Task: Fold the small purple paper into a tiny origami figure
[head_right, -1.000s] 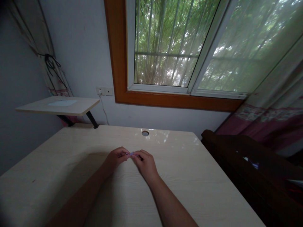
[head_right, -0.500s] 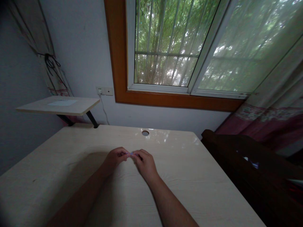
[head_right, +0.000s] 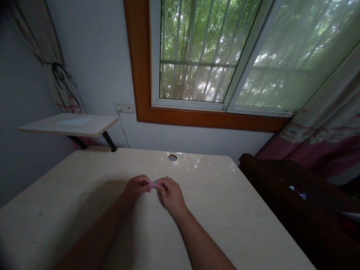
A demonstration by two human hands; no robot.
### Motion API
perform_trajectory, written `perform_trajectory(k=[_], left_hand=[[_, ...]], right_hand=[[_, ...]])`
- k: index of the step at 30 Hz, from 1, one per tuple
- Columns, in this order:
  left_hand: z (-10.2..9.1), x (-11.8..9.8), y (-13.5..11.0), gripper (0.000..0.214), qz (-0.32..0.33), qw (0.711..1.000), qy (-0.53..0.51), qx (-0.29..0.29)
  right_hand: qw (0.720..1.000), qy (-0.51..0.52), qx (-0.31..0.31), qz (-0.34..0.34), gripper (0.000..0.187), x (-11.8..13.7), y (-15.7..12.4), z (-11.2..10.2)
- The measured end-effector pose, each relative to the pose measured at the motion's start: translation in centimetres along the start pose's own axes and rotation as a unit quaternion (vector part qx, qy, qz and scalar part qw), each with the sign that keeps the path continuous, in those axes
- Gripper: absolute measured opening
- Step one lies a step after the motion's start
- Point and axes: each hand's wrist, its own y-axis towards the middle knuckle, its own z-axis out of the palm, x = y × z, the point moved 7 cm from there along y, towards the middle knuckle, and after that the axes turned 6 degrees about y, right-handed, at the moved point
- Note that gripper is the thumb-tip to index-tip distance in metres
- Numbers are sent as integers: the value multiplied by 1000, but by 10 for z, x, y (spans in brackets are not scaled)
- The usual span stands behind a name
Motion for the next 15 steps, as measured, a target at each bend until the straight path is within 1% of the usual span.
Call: perform_trajectory(k=[4, 9, 15], left_hand=[[0, -3, -1, 20, 3, 1000, 5, -3], [0, 0, 2, 21, 12, 1000, 17, 4], [1, 4, 5, 21, 29, 1000, 5, 1]], right_hand=[[1000, -9, 2, -6, 13, 4, 0, 0], [1000, -1, -6, -5, 13, 1, -1, 0], [999, 36, -21, 22, 14, -6, -1, -5]])
